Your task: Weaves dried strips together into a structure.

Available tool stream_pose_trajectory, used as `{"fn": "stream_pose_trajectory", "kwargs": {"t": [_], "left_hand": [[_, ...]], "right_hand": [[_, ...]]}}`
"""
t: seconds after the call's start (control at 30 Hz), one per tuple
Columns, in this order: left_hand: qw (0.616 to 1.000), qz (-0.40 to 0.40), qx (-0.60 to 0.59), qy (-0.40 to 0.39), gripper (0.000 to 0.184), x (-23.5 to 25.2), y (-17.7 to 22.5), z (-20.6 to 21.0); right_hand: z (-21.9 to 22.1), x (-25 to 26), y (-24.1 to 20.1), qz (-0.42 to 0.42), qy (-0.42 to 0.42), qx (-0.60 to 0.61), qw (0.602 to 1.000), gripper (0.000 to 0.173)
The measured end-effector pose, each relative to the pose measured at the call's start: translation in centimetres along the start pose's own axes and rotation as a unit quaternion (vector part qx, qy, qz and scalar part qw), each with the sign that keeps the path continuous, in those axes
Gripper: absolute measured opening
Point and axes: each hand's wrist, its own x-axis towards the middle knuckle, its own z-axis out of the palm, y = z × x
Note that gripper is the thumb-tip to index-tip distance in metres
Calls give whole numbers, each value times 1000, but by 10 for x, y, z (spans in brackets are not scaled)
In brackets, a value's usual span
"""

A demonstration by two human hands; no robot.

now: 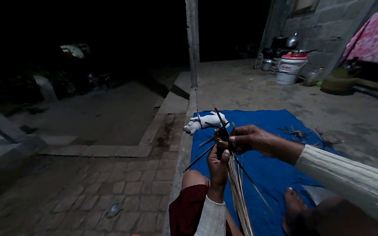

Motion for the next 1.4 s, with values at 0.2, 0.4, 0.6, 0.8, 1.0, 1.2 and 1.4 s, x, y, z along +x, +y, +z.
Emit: {"fn": "stream_pose_trajectory", "kwargs": {"t": [0.2,0.4,0.6,0.8,1.0,1.2,1.4], "left_hand": [[999,11,15,-36,38,-1,1,-5],[1000,6,4,-12,34,-3,3,-2],[1000,9,-14,-8,29,-4,4,-4],[1000,24,-10,10,25,-4,-1,-5],[999,31,-20,-32,27,-5,1,-6],[1000,0,1,-3,27,-4,2,-2],[1000,2,14,12,31,-4,-3,-2]], "right_hand": [[1,-1,-1,10,-11,11,1000,15],[3,-1,1,4,-16,-3,1000,14],[4,-1,1,-3,-20,-15,1000,14],[7,-2,-1,-3,-32,-38,999,13],[3,-1,-1,-6,-13,-25,1000,14],[3,-1,1,-4,-17,-19,1000,14],[8,-1,2,-32,-30,-77,996,11]]}}
